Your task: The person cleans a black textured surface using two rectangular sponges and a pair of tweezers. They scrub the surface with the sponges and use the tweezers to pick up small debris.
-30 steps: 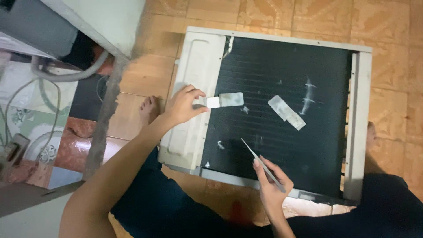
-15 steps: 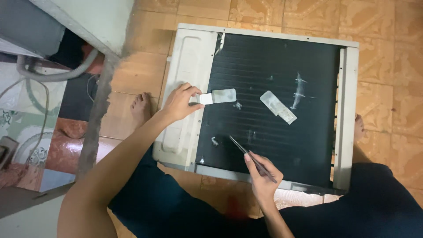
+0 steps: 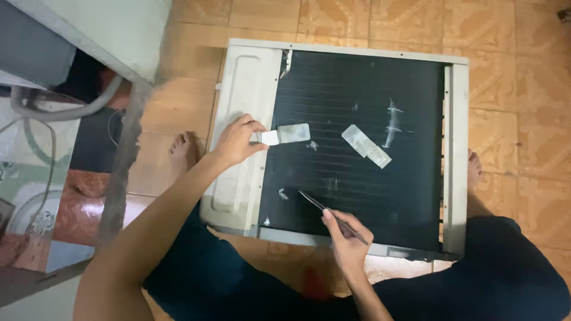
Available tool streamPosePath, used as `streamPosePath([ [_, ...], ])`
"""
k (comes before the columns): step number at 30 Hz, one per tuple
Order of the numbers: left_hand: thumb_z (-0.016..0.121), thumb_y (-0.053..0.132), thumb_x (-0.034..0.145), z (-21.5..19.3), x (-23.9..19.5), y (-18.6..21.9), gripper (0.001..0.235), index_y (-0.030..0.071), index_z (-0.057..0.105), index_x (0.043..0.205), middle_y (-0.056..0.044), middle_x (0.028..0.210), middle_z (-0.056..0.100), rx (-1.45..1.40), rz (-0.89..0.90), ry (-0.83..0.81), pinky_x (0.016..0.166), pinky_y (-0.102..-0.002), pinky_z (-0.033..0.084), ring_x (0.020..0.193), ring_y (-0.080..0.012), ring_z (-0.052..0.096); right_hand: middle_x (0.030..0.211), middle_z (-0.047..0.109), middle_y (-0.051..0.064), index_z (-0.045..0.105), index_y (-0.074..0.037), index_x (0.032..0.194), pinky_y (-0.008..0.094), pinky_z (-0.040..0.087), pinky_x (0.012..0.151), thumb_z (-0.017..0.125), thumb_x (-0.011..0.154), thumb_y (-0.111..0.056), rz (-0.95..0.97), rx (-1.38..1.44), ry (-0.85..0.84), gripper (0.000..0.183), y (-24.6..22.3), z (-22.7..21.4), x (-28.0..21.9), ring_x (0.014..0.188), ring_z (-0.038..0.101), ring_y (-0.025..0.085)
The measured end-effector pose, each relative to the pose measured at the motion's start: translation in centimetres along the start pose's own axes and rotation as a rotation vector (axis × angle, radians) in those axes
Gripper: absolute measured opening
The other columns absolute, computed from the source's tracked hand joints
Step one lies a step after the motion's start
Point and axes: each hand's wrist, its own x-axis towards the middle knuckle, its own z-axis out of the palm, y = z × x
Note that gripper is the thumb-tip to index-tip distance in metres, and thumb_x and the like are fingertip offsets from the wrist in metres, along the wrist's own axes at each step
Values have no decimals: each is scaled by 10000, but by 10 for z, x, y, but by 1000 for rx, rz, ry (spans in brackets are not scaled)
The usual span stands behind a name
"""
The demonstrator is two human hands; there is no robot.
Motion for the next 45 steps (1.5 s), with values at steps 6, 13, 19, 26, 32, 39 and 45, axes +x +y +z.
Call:
streamPosePath([
  [6, 771, 194, 881, -15, 0, 9, 325, 75, 665, 1165, -91, 1141, 549, 82, 47, -62, 1002, -446, 486, 1060, -282, 611, 897, 803, 167, 760, 44, 1046, 236, 637, 696, 762, 878, -42, -21, -79, -32, 189, 1, -1, 3, 745, 768, 172],
  [13, 714, 247, 950, -23, -5, 11, 348, 79, 590, 1229, -83, 1229, 493, 58, 36, -93, 978, -438, 499, 1118, -292, 603, 916, 799, 158, 759, 89, 1048, 262, 634, 757, 772, 874, -25, 17, -42, 8, 209, 6, 3, 2, 771, 759, 185],
  [19, 673, 237, 1000, -38, -9, 21, 368, 70, 565, 1310, -105, 1240, 491, 3, -67, -208, 974, -496, 550, 1189, -375, 628, 836, 771, 242, 769, 84, 939, 410, 643, 716, 824, 864, 0, -1, -98, 126, 126, 2, 11, 4, 758, 724, 230],
  [26, 671, 208, 995, -41, -17, 13, 388, 72, 511, 1321, -91, 1253, 441, 29, -51, -186, 930, -522, 574, 1211, -391, 611, 775, 776, 216, 796, 38, 921, 391, 633, 715, 836, 864, -29, -16, -125, 101, 97, 6, 14, 5, 725, 740, 210],
  [32, 677, 185, 988, -44, -19, 11, 387, 50, 511, 1310, -109, 1236, 445, 26, -32, -123, 899, -563, 571, 1154, -448, 628, 787, 778, 210, 793, 34, 932, 373, 622, 719, 817, 875, -18, -9, -105, 137, 81, 10, 11, 7, 690, 728, 195],
  [39, 696, 142, 966, -50, -27, 8, 384, 48, 499, 1282, -151, 1250, 451, -55, -44, -32, 890, -564, 571, 1115, -491, 650, 810, 778, 230, 781, 46, 938, 383, 612, 735, 786, 919, -53, 38, -132, 115, 101, 14, 15, 3, 704, 719, 202],
  [45, 642, 176, 991, -39, -28, 0, 373, 21, 508, 1303, -153, 1263, 445, 3, 7, 18, 910, -466, 508, 993, -366, 618, 904, 776, 166, 742, 93, 1061, 262, 604, 742, 728, 932, -88, 49, -114, 6, 222, 7, 13, 2, 755, 733, 182],
])
